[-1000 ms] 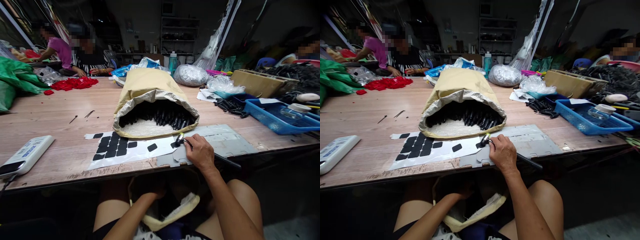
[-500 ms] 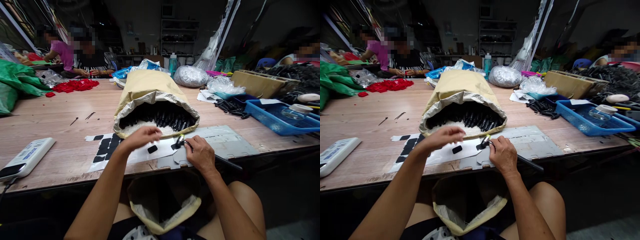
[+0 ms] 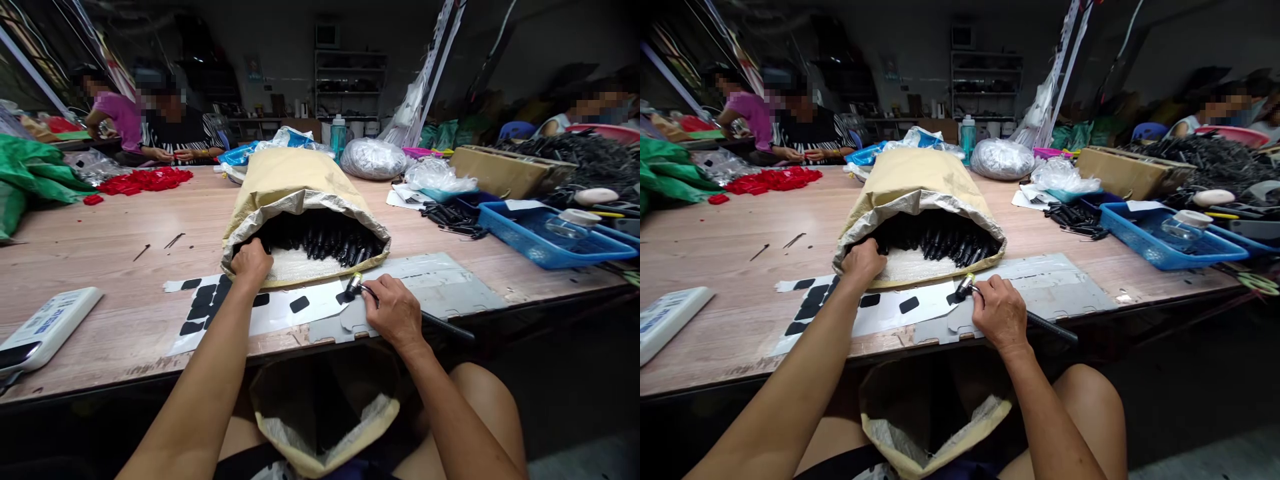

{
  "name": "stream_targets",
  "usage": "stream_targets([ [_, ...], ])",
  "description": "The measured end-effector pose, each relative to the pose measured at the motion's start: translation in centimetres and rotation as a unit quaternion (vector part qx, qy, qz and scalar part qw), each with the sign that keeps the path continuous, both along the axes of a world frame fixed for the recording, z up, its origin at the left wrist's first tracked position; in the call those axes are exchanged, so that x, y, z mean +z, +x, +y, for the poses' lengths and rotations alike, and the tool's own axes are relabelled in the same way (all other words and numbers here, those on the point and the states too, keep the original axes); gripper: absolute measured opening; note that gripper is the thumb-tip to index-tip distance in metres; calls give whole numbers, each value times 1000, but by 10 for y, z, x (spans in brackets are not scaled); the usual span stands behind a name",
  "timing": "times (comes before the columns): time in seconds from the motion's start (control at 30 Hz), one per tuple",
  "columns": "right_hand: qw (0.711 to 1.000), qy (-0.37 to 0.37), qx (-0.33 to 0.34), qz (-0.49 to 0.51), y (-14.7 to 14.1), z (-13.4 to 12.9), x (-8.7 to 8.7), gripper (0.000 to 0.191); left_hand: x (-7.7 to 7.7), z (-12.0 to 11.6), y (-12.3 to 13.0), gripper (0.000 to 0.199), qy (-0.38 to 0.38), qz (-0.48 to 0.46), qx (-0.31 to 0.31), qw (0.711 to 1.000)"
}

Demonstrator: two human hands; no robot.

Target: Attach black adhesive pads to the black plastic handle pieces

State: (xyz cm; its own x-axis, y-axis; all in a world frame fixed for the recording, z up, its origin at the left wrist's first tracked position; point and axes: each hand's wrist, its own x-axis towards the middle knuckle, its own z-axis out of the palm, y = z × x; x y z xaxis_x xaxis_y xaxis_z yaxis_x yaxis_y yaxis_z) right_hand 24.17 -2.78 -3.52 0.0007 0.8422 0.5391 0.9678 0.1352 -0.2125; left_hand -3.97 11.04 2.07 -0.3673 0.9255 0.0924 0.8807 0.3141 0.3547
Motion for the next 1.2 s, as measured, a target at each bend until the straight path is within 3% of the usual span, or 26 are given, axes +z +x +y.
stream_targets([
  [0.1, 1000, 0, 2, 1, 0, 0, 1, 16, 3, -16, -6, 39, 24, 6, -3, 1000],
  [0.23, 1000, -5, 1, 3, 0, 0, 1, 17, 5, -48, -11, 26, 125, -54, -50, 989],
  [0.4, 1000, -7, 0, 1, 0, 0, 0, 17, -5, -76, -1, 25, 141, -122, -106, 977],
  [0.57, 1000, -8, 4, 3, 1, 1, 0, 17, -20, -71, 7, 32, 124, -41, -176, 976],
  [0.73, 1000, -3, 7, 5, 1, 1, 0, 17, -14, -62, 15, 52, 19, 17, -142, 990],
  [0.87, 1000, -6, 1, 6, 0, 0, 1, 17, -14, -66, 19, 16, 34, 31, -121, 992],
  [0.93, 1000, -8, -1, 6, 0, -1, 2, 16, -16, -69, 16, 29, 72, 32, -134, 988],
  [1.07, 1000, -6, -1, 6, -1, 0, 2, 16, -16, -75, 13, 38, 136, -48, -211, 967],
  [1.2, 1000, 2, 5, 8, 0, 0, 1, 16, -12, -86, 32, 43, 112, -226, -359, 899],
])
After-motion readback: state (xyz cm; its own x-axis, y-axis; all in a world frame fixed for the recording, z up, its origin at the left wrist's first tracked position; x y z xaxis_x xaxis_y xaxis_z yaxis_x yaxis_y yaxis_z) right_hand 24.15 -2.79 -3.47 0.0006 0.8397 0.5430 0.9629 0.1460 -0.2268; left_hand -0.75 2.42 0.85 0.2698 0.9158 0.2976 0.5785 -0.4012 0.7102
